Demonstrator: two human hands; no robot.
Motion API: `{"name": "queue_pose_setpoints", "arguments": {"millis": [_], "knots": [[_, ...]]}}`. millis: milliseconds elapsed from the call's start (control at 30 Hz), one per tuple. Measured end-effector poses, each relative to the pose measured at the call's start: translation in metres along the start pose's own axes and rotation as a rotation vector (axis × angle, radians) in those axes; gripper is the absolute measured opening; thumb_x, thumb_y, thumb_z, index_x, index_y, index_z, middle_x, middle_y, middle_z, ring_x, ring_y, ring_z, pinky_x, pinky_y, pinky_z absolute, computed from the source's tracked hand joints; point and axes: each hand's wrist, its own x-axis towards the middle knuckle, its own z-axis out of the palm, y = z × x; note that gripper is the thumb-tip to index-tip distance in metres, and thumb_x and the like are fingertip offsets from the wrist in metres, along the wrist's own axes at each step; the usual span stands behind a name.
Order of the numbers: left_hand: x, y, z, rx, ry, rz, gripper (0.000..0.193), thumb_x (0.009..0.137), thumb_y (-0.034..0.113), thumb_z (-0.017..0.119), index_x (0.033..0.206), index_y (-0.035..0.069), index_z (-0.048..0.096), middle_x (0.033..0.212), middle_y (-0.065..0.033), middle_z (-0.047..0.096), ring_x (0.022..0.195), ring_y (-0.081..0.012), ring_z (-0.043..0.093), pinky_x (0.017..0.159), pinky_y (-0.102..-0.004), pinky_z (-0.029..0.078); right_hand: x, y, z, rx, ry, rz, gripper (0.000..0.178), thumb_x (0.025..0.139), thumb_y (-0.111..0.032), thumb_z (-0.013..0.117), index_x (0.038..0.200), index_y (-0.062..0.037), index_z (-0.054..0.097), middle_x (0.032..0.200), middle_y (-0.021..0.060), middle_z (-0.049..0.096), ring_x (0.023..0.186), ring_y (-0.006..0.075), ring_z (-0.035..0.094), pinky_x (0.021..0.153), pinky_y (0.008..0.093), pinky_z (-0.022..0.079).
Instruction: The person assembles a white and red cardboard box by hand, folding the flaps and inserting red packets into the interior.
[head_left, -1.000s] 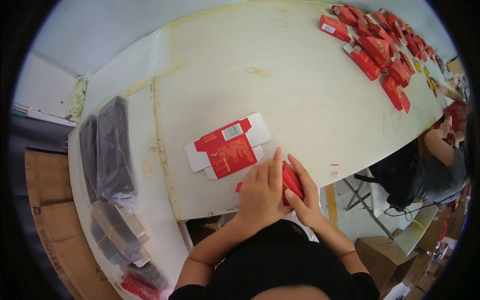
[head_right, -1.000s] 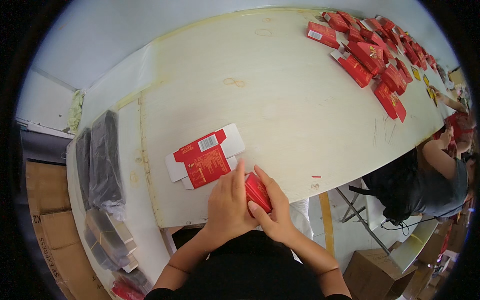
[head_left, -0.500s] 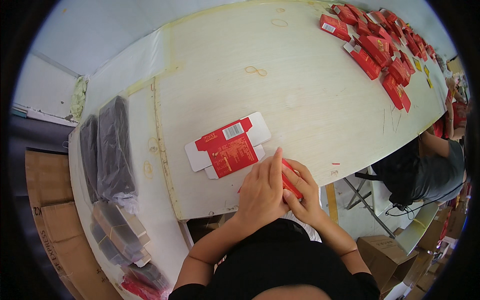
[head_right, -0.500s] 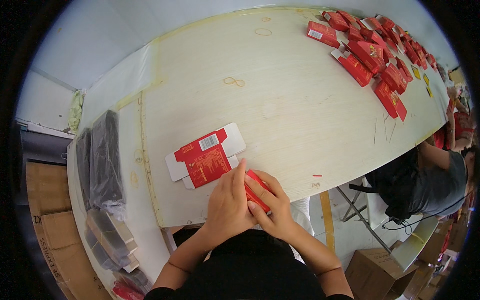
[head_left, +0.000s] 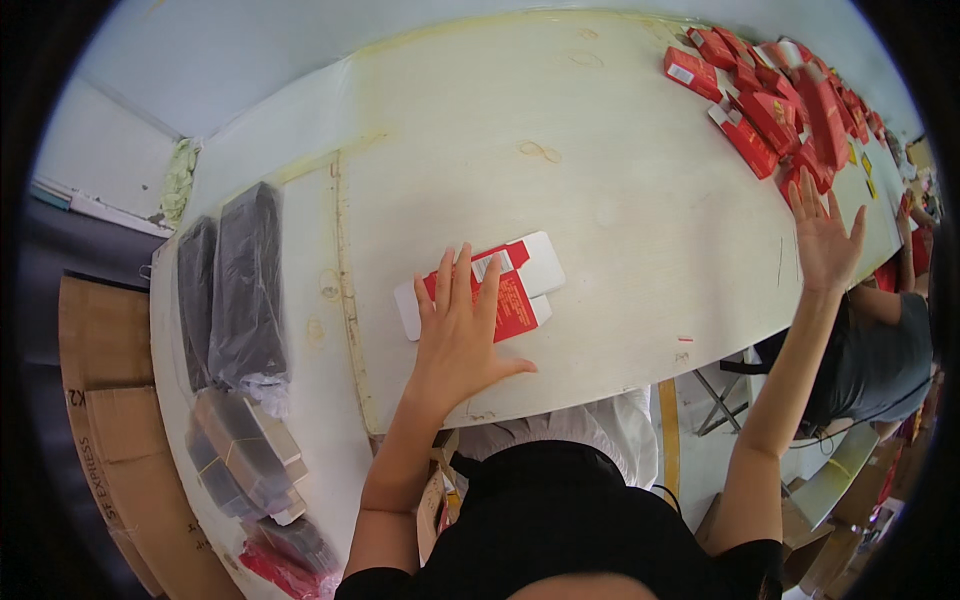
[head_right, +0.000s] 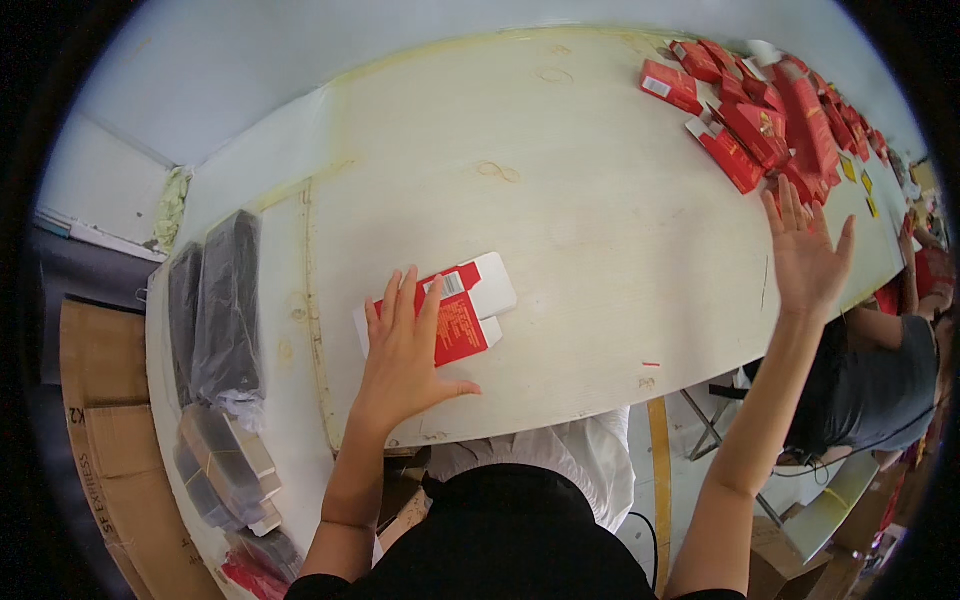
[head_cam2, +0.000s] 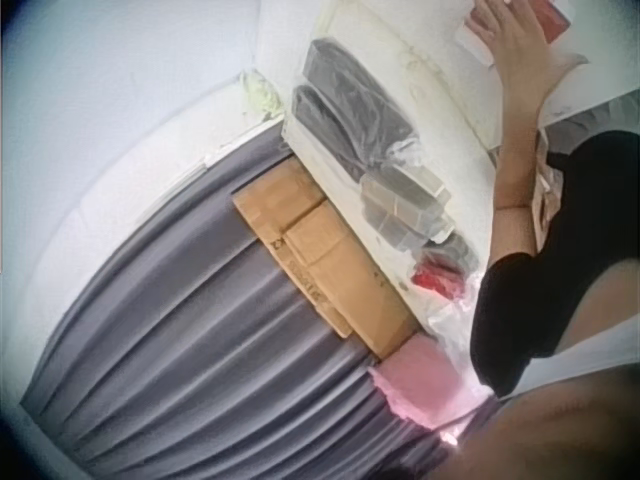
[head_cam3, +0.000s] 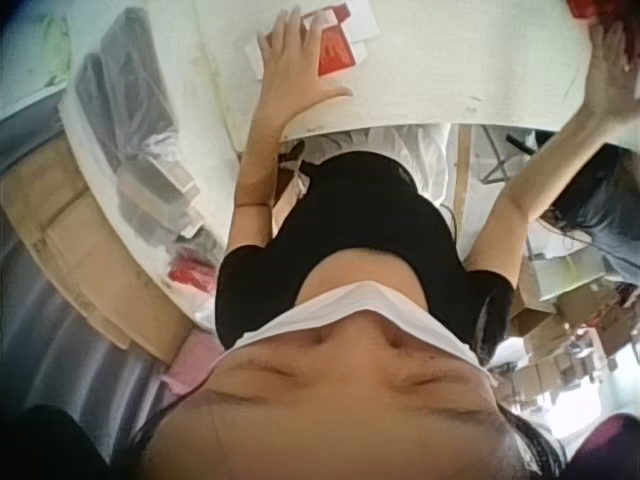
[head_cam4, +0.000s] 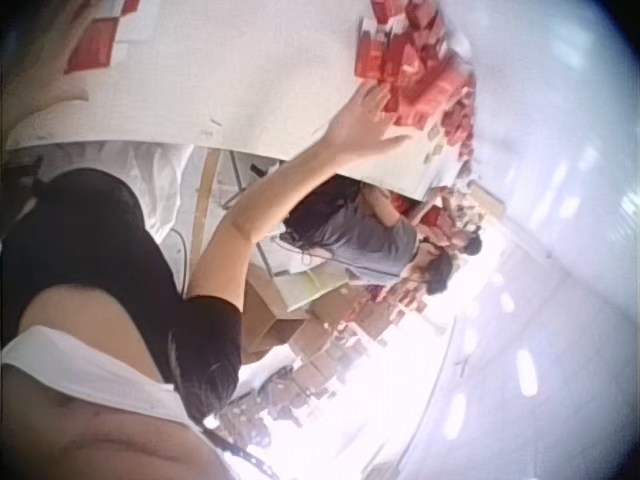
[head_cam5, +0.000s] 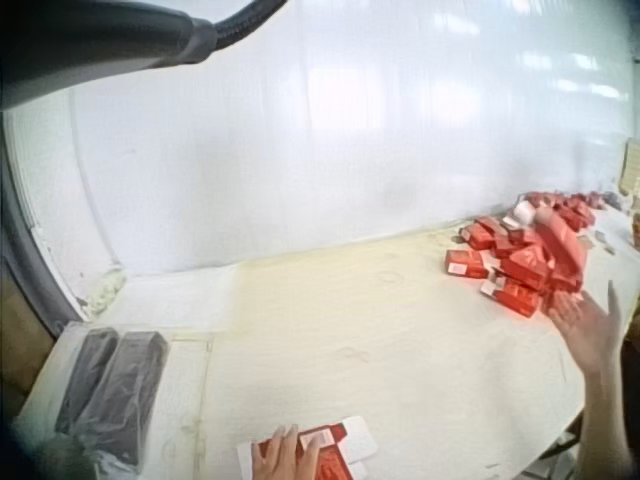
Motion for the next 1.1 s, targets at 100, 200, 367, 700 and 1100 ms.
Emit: {"name": "queue_pose_setpoints", "arguments": {"millis": [100,200,367,700,1100], "knots": [[0.006,-0.015,0.015,0.070,-0.049,-0.047,0.116,0.048,0.049,0.084,0.140,0.004,0.030,0.142,-0.0221,0.028,0.133,-0.0400,0.024,0.106,-0.0552,0.021,0.015,-0.005,-0.034,-0.244,-0.241,0.175,0.050,0.096,-0.031,0.042,0.137,-0.0016,0.036,0.139,0.0193,0.039,0.132,0.0313,0.036,0.110,0.0446,0.028],[0.014,-0.019,0.013,-0.063,-0.081,0.021,0.113,0.049,0.046,0.085,0.139,0.003,0.032,0.134,-0.0190,0.036,0.127,-0.0374,0.031,0.102,-0.0511,0.027,0.023,0.010,-0.101,-0.370,-0.539,0.376,0.049,0.097,-0.030,0.037,0.139,-0.0041,0.034,0.140,0.0165,0.039,0.127,0.0285,0.042,0.099,0.0384,0.042],[0.013,-0.012,0.011,0.031,-0.005,0.046,0.109,0.050,0.043,0.086,0.137,0.003,0.034,0.122,-0.0156,0.039,0.117,-0.0327,0.038,0.098,-0.0468,0.031,-0.021,0.046,-0.136,-0.561,-0.319,0.356,0.047,0.094,-0.031,0.043,0.136,-0.0082,0.041,0.129,0.0082,0.049,0.104,0.0178,0.054,0.082,0.0281,0.047],[-0.006,0.008,0.032,0.039,0.214,0.278,0.110,0.047,0.047,0.085,0.134,-0.001,0.037,0.128,-0.0170,0.035,0.119,-0.0330,0.037,0.101,-0.0562,0.026,-0.116,0.147,-0.092,-1.161,-0.994,0.415,0.029,0.085,0.001,0.057,0.114,0.0025,0.053,0.101,0.0064,0.056,0.064,0.0066,0.054,0.054,0.0219,0.045],[-0.020,0.031,0.019,-0.158,0.227,0.219,0.095,0.051,0.033,0.082,0.132,0.003,0.042,0.121,-0.0161,0.044,0.113,-0.0308,0.043,0.094,-0.0484,0.031,-0.137,0.116,-0.085,-0.970,-0.870,0.334,0.036,0.081,0.005,0.061,0.113,0.0012,0.046,0.097,0.0060,0.057,0.084,0.0084,0.058,0.058,0.0202,0.047]]}}
